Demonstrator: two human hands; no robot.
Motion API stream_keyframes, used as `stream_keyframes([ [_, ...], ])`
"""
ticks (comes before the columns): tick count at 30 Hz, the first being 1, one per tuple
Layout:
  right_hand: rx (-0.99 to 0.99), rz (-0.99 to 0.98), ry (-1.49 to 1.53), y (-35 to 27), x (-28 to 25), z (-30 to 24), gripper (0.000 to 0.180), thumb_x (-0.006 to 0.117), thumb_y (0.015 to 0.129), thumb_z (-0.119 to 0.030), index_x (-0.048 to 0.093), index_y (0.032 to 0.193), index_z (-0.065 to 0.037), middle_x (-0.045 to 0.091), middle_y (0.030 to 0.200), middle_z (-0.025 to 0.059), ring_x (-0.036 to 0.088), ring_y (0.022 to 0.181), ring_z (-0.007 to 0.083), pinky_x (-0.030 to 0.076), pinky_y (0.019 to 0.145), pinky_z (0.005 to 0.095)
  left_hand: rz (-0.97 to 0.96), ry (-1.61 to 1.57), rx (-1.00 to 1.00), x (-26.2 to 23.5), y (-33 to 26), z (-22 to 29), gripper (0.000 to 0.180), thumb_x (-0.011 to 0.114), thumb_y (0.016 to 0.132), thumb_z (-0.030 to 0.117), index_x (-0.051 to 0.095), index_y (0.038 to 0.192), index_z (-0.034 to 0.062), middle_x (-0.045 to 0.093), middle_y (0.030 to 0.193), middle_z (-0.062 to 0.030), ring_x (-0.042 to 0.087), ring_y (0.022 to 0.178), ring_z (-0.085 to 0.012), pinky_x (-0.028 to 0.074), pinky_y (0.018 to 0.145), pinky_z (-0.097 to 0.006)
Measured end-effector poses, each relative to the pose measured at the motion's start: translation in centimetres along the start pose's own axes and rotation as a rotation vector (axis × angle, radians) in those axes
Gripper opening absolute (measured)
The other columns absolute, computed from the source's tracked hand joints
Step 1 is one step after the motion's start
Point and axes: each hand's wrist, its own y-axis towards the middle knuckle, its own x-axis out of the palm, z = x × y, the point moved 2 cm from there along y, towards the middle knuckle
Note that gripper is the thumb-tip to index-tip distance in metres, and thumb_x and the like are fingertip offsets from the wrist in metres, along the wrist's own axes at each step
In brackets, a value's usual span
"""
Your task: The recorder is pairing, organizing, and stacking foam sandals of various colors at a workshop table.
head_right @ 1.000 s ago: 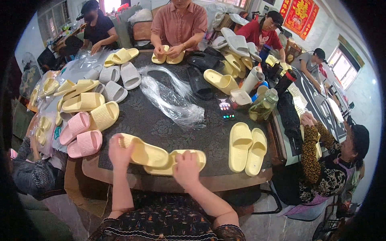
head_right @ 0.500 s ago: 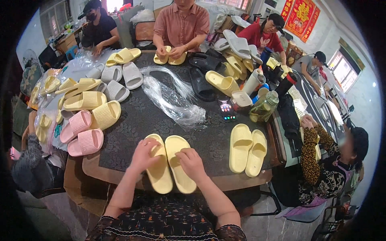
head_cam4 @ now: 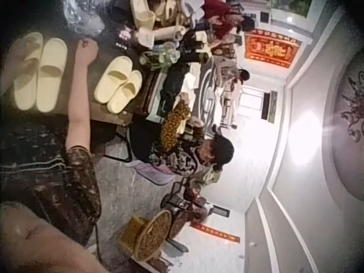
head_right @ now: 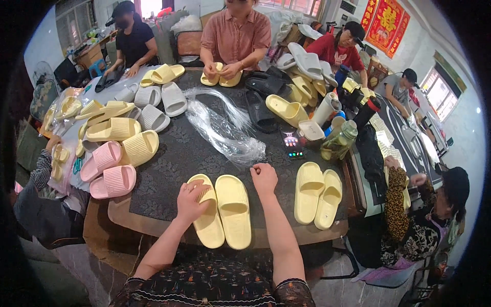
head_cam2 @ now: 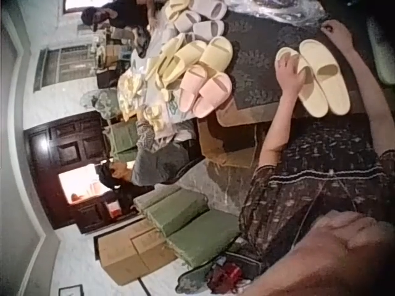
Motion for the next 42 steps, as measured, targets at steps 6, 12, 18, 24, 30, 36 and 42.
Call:
stream_keyframes([
  [6,-0.048,0.108,0.127,-0.2,-0.1,1.0,0.013,0.072,0.081,-0.021,0.072,0.083,-0.008,0.067,0.080,0.0070,0.065,0.074,0.0264,0.051,0.067,0.0380,0.018,-0.028,-0.006,-0.2,0.0,0.1,0.040,0.074,0.061,0.013,0.069,0.101,0.0141,0.064,0.110,-0.0074,0.060,0.100,-0.0296,0.046,0.089,-0.041],
  [12,0.310,0.203,0.572,-1.1,-3.3,3.4,0.021,0.068,0.091,-0.020,0.069,0.096,0.000,0.064,0.081,0.0015,0.056,0.070,0.0080,0.048,0.062,0.0262,0.007,-0.016,-0.020,0.2,-0.1,-0.3,0.041,0.074,0.061,0.015,0.069,0.102,0.0165,0.063,0.112,-0.0069,0.059,0.101,-0.0305,0.048,0.092,-0.042],
  [18,0.424,0.505,1.087,-2.5,-8.9,2.5,0.019,0.058,0.096,-0.023,0.064,0.098,-0.005,0.062,0.093,0.0032,0.055,0.081,0.0082,0.046,0.064,0.0234,0.002,-0.009,0.000,0.0,0.0,-0.1,0.041,0.075,0.061,0.014,0.069,0.102,0.0143,0.064,0.111,-0.0081,0.060,0.102,-0.0297,0.045,0.091,-0.042],
  [24,0.271,0.931,1.410,-4.6,-17.9,3.0,0.029,0.052,0.099,-0.023,0.041,0.074,-0.014,0.031,0.068,-0.0048,0.033,0.062,0.0070,0.030,0.056,0.0251,0.004,-0.014,0.003,-0.1,0.0,-0.1,0.043,0.075,0.061,0.013,0.068,0.103,0.0148,0.063,0.111,-0.0077,0.060,0.103,-0.0300,0.044,0.091,-0.043],
  [30,-0.223,1.042,1.064,-9.4,-25.5,-4.6,0.029,0.046,0.102,-0.021,0.042,0.075,-0.012,0.033,0.065,-0.0047,0.030,0.055,0.0044,0.024,0.049,0.0225,-0.142,-0.011,-0.035,-1.2,0.9,1.1,0.045,0.077,0.067,0.019,0.067,0.110,0.0139,0.059,0.119,-0.0102,0.057,0.108,-0.0326,0.043,0.096,-0.046],
  [36,-0.024,-0.029,0.720,-11.3,-14.8,-10.7,0.023,0.050,0.097,-0.009,0.054,0.119,-0.002,0.050,0.082,-0.0022,0.046,0.076,0.0063,0.040,0.067,0.0219,-0.210,-0.235,-0.004,-3.6,1.4,6.0,0.055,0.080,0.074,0.022,0.061,0.124,0.0110,0.060,0.116,-0.0090,0.057,0.106,-0.0271,0.047,0.093,-0.038],
  [42,-0.153,-0.279,0.827,-13.3,-6.6,-13.0,0.030,0.047,0.099,-0.008,0.044,0.128,0.000,0.060,0.080,0.0070,0.058,0.072,0.0127,0.046,0.067,0.0280,-0.288,-0.641,-0.247,-3.3,-1.0,7.3,0.026,0.074,0.081,0.009,0.070,0.106,0.0037,0.069,0.095,-0.0056,0.061,0.082,-0.0158,0.047,0.069,-0.027],
])
